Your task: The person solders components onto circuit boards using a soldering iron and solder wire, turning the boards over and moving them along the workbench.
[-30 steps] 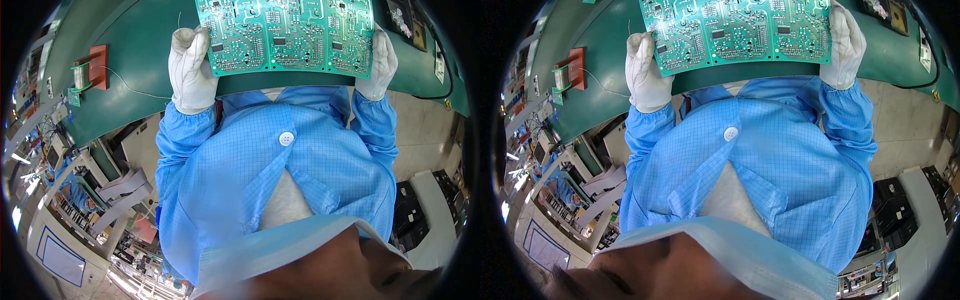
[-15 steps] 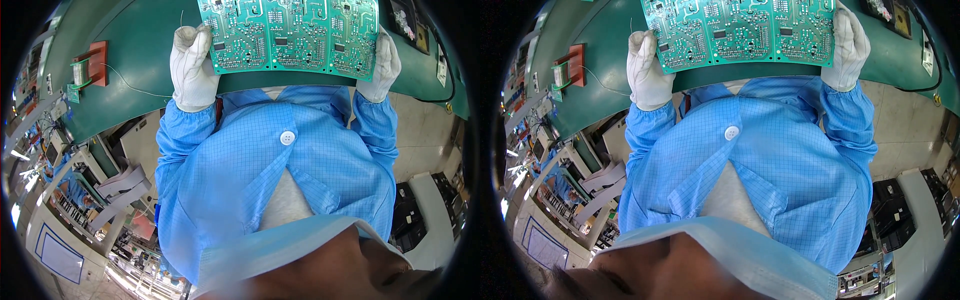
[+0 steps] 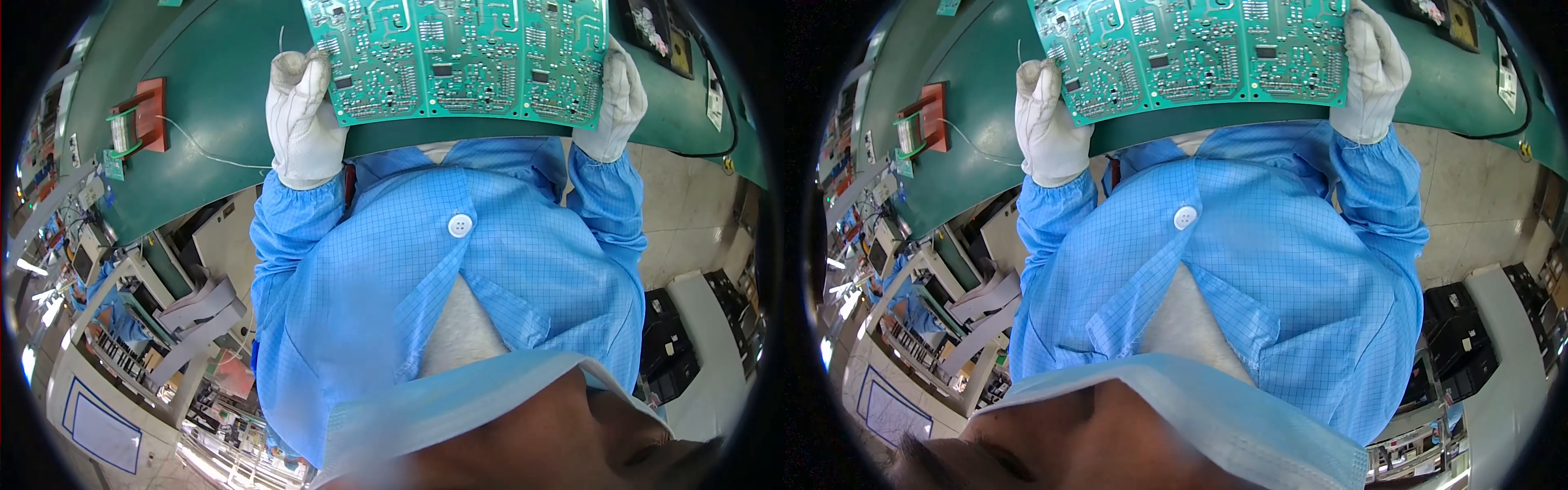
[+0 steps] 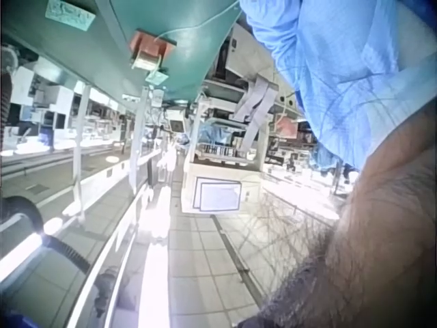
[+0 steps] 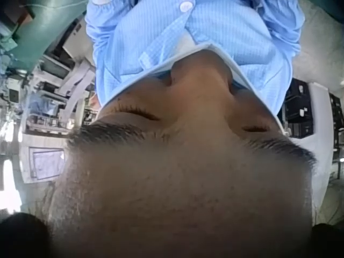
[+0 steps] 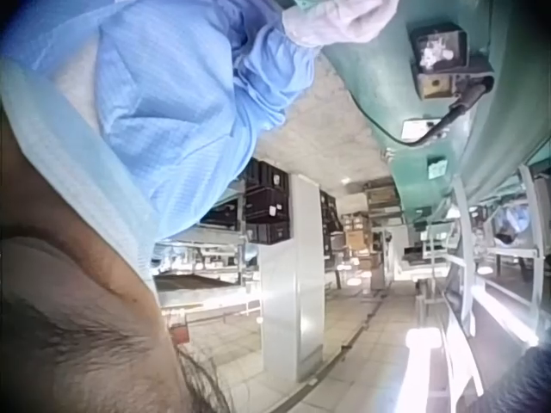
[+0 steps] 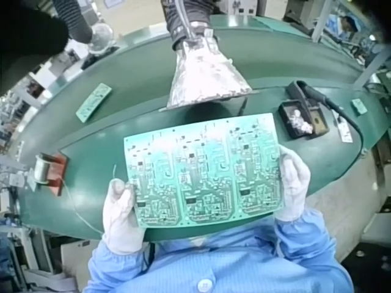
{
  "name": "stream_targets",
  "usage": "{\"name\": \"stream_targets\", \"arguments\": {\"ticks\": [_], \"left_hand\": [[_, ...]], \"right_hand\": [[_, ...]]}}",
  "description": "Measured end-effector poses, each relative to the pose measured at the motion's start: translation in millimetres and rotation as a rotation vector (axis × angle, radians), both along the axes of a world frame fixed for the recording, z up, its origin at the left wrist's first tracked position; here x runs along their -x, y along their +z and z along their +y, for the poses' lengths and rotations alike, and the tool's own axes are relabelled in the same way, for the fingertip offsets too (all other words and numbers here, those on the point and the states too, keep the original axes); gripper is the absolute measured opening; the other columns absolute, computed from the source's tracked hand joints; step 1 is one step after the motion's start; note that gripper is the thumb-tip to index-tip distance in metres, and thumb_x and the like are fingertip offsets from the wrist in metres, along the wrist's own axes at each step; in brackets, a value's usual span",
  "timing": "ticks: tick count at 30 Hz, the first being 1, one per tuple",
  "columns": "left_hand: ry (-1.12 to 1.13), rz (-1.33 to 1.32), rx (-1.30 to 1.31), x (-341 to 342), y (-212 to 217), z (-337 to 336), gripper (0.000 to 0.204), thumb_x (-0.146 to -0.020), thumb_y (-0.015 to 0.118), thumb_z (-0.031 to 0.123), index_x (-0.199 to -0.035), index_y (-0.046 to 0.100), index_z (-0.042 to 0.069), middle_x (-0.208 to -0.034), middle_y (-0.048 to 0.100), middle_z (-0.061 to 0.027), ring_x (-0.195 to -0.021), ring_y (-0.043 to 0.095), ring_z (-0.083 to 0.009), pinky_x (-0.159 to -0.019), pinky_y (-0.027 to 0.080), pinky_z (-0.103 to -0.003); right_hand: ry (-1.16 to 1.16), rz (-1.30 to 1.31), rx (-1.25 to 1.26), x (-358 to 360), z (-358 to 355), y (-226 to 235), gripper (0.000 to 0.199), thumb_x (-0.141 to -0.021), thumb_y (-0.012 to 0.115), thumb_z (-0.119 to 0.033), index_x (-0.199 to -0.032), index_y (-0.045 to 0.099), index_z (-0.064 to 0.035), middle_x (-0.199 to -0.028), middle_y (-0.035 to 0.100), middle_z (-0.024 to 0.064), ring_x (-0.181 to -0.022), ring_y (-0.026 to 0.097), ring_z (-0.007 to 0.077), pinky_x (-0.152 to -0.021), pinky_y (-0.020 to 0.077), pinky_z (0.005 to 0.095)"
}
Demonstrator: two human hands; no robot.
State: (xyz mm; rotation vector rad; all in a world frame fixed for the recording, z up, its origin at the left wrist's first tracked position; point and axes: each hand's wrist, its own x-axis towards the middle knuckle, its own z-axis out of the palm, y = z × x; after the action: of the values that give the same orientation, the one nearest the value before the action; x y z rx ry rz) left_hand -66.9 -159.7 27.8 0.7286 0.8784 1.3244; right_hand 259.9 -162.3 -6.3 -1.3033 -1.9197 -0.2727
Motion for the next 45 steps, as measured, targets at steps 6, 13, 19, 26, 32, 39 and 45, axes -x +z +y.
{"name": "stream_targets", "arguments": {"ticks": [6, 13, 19, 26, 32, 39, 45], "left_hand": [[0.046, 0.034, 0.035, -0.3, -1.5, 1.0, 0.014, -0.096, 0.061, 0.01, -0.097, 0.047, 0.011, -0.1, 0.061, -0.0048, -0.093, 0.06, -0.0129, -0.081, 0.05, -0.028], [0.015, 0.062, 0.036, 2.0, -5.5, 2.2, 0.014, -0.096, 0.061, 0.009, -0.096, 0.047, 0.011, -0.1, 0.06, -0.0045, -0.091, 0.058, -0.0121, -0.08, 0.049, -0.027], [0.016, 0.133, -0.002, 3.7, -10.5, 1.6, 0.015, -0.096, 0.06, 0.008, -0.094, 0.046, 0.011, -0.099, 0.06, -0.0047, -0.092, 0.058, -0.0118, -0.083, 0.048, -0.028], [-0.021, 0.084, 0.011, 8.6, -15.1, 5.4, 0.017, -0.095, 0.061, 0.006, -0.093, 0.045, 0.012, -0.099, 0.06, -0.0047, -0.091, 0.057, -0.0121, -0.084, 0.047, -0.029], [-0.009, -0.055, 0.048, 6.9, -13.8, 4.8, 0.018, -0.095, 0.06, 0.005, -0.092, 0.045, 0.012, -0.099, 0.061, -0.0052, -0.092, 0.058, -0.0133, -0.084, 0.047, -0.029], [-0.007, -0.093, 0.055, 5.1, -11.1, 3.5, 0.018, -0.095, 0.059, 0.003, -0.092, 0.044, 0.013, -0.101, 0.062, -0.0064, -0.095, 0.058, -0.0147, -0.085, 0.048, -0.03], [-0.031, 0.008, -0.023, 7.8, -12.9, 0.8, 0.018, -0.094, 0.06, 0.003, -0.094, 0.045, 0.012, -0.104, 0.061, -0.0072, -0.097, 0.058, -0.0159, -0.087, 0.047, -0.031]], "right_hand": [[0.015, -0.048, -0.103, -5.8, 4.5, -8.1, 0.054, -0.088, 0.058, 0.0, -0.14, 0.044, -0.0086, -0.118, 0.063, 0.02, -0.094, 0.068, 0.0328, -0.078, 0.0578, 0.0339], [0.037, -0.033, -0.123, -8.1, 4.7, -11.5, 0.058, -0.09, 0.059, -0.002, -0.143, 0.04, -0.0128, -0.118, 0.063, 0.0196, -0.093, 0.069, 0.0315, -0.078, 0.0581, 0.0341], [0.049, -0.009, -0.123, -6.1, 4.8, -9.7, 0.054, -0.091, 0.058, -0.003, -0.142, 0.041, -0.0108, -0.117, 0.064, 0.0186, -0.092, 0.069, 0.0307, -0.077, 0.058, 0.0339], [0.023, 0.006, -0.104, -3.9, 3.6, -7.6, 0.043, -0.094, 0.055, -0.002, -0.136, 0.048, -0.0067, -0.114, 0.066, 0.0177, -0.091, 0.069, 0.0288, -0.077, 0.0573, 0.033], [0.027, 0.407, 0.091, -1.2, -3.1, -12.2, 0.03, -0.102, 0.046, -0.014, -0.125, 0.058, 0.001, -0.11, 0.067, 0.014, -0.091, 0.068, 0.0199, -0.079, 0.0551, 0.0285], [-0.012, 0.78, 0.241, 4.6, -7.1, -15.0, 0.038, -0.105, 0.042, -0.024, -0.121, 0.062, 0.0049, -0.106, 0.068, 0.0116, -0.091, 0.066, 0.0134, -0.08, 0.0534, 0.0244], [-0.039, 0.501, 0.145, 1.9, -4.0, -15.2, 0.037, -0.105, 0.043, -0.022, -0.121, 0.061, 0.0048, -0.104, 0.069, 0.0108, -0.09, 0.065, 0.0114, -0.078, 0.053, 0.0229]]}}
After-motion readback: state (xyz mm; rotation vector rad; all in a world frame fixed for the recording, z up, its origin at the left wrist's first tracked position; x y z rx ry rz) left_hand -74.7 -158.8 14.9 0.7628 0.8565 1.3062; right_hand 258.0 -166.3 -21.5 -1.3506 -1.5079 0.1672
